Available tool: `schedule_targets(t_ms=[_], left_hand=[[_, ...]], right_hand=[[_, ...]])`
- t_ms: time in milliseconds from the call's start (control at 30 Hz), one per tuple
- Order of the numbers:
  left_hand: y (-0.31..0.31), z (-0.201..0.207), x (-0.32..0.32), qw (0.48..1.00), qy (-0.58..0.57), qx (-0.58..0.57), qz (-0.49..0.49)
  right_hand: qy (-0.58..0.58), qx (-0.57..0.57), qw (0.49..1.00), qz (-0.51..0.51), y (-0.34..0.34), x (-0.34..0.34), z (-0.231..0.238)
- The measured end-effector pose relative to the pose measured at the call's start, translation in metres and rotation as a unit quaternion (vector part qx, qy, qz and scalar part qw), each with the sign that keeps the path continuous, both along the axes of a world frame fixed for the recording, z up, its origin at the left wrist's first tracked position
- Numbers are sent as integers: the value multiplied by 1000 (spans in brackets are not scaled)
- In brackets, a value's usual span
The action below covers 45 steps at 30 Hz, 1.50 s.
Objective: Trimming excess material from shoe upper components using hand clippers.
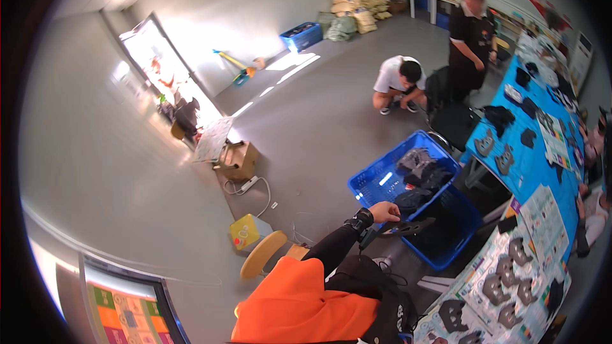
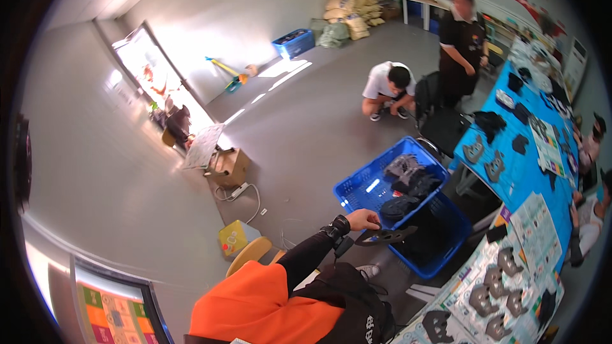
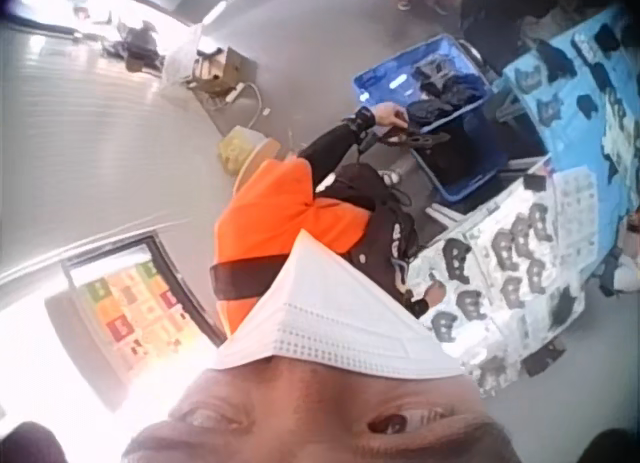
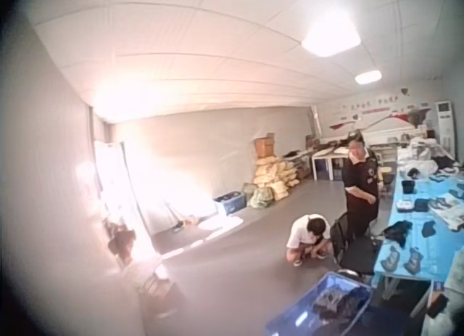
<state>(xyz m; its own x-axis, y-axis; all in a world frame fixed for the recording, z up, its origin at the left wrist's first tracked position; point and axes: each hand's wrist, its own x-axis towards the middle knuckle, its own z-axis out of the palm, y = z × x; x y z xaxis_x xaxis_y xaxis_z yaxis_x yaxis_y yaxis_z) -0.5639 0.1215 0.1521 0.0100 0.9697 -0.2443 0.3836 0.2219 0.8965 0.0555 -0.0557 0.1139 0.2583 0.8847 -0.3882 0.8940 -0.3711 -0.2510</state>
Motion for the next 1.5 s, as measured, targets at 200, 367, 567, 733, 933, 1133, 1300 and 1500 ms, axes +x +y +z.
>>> schedule_targets(t_ms=[200, 367, 567, 733, 933, 1133, 1300, 1500], left_hand=[[-39, 7, -30, 996, 15, -6, 85], [-55, 5, -36, 995, 36, 11, 97], [-52, 10, -27, 996, 32, -7, 82], [-54, 4, -27, 996, 26, 8, 88], [-43, 12, -16, 996, 36, -5, 76], [-31, 18, -8, 998, 39, -20, 45], [-25, 13, -7, 998, 33, -26, 45], [-20, 15, -1, 999, 35, -21, 33]], right_hand=[[-6, 2, 999, 39, 61, 3, -9], [13, 8, 999, 31, 77, -6, 3], [7, 43, 999, 27, 65, -6, 6], [4, 41, 999, 34, 64, -12, 12], [-15, 27, 999, 20, 47, -9, 18], [-13, 5, 1000, -7, 34, 0, 6], [-13, -7, 1000, -22, 35, -2, 5], [-2, -20, 1000, -16, 37, -1, 12]])
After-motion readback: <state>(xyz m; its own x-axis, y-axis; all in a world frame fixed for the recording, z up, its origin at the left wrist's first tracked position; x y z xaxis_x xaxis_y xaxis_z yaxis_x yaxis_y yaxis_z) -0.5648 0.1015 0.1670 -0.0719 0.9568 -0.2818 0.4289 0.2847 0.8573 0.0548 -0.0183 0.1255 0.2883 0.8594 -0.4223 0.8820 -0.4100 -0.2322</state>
